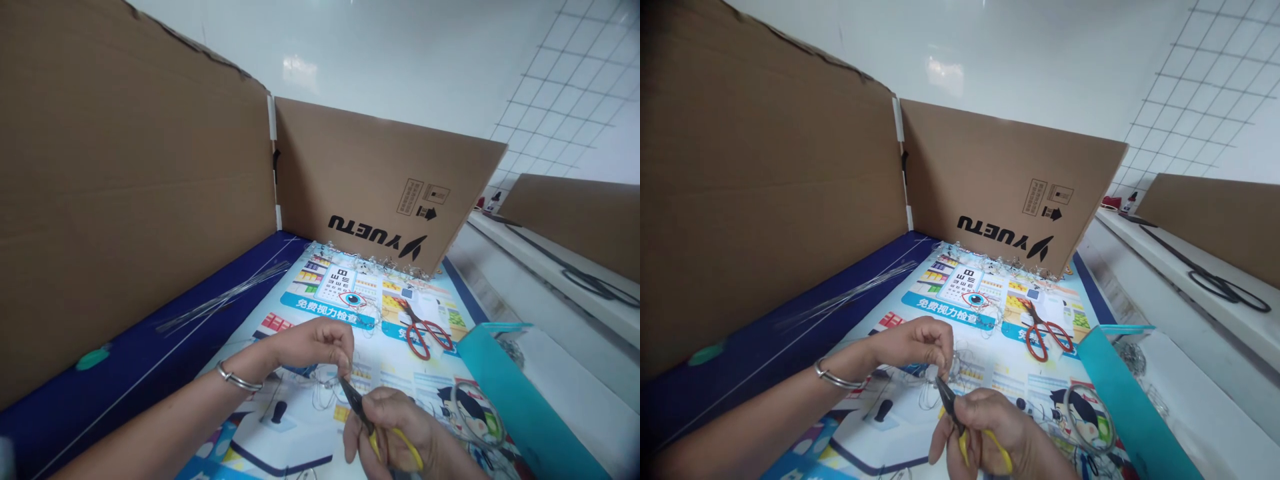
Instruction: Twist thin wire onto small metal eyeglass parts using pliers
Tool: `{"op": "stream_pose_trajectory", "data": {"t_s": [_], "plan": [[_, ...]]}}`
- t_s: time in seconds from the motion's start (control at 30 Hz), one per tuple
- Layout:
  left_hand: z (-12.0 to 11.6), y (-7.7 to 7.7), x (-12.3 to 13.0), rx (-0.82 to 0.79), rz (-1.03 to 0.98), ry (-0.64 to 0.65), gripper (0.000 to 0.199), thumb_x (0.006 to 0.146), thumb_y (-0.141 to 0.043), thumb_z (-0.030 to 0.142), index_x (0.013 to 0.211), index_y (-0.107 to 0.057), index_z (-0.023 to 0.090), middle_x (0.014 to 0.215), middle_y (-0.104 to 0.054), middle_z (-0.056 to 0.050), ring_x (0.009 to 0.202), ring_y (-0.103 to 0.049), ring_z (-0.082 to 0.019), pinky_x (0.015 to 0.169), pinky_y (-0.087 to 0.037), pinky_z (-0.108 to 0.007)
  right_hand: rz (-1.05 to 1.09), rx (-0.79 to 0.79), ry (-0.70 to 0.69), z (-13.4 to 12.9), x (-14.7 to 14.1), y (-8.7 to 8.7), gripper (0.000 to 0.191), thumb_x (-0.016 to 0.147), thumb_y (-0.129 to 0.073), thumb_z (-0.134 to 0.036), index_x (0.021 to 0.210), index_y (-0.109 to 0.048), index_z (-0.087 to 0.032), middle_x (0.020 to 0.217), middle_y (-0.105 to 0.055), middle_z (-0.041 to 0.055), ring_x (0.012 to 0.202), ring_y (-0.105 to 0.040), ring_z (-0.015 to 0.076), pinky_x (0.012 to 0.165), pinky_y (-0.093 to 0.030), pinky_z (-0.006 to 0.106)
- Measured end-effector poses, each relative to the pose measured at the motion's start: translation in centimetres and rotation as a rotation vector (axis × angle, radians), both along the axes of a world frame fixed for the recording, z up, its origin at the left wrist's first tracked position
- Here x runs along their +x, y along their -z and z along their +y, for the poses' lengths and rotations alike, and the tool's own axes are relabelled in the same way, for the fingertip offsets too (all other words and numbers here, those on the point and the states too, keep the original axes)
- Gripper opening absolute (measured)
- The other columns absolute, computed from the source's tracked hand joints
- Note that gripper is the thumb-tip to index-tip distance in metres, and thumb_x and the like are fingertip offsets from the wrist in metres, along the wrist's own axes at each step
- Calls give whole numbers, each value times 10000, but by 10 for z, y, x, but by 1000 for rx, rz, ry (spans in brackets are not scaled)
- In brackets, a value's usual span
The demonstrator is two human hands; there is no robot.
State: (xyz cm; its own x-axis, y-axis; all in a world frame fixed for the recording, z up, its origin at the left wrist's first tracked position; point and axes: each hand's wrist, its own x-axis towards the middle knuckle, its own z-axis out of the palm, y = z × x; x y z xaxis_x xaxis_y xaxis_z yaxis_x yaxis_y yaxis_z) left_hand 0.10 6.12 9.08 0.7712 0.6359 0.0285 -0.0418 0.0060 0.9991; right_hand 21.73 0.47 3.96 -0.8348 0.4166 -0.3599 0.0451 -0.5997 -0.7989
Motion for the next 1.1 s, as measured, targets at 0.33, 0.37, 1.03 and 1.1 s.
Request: {"op": "stream_pose_trajectory", "data": {"t_s": [0.33, 0.37, 1.03, 1.1], "plan": [[6, 9, 7, 61, 19, -149, 201, 779, -573, 297, 913, -629, 158, 674, -635, -25, 613, -579, -137, 629, -458, -265, -30, 134, 76, 1, -7, -9, 481, 788, -415, -571, 950, -512, -129, 491, -554, 7, 390, -521, 126, 393, -329, 184], [9, 13, 8, 49, 15, -199, 202, 777, -570, 294, 901, -631, 148, 668, -639, -29, 602, -579, -135, 614, -453, -258, -78, 174, 88, 0, -9, -11, 457, 806, -387, -562, 925, -509, -138, 490, -545, 1, 382, -504, 117, 391, -313, 180], [4, 33, 29, -127, 63, -453, 144, 772, -456, 314, 763, -470, 171, 457, -555, 29, 343, -492, -103, 354, -366, -171, -1194, 2335, 453, 15, 6, -22, 194, 817, -522, -278, 959, -592, -164, 734, -513, 52, 748, -434, 199, 705, -310, 375], [3, 32, 30, -109, 59, -460, 165, 775, -469, 332, 742, -470, 170, 445, -525, 39, 346, -479, -99, 344, -372, -169, -1191, 2367, 446, 14, 6, -22, 196, 806, -537, -248, 970, -591, -155, 746, -525, 57, 761, -442, 205, 710, -319, 382]]}}
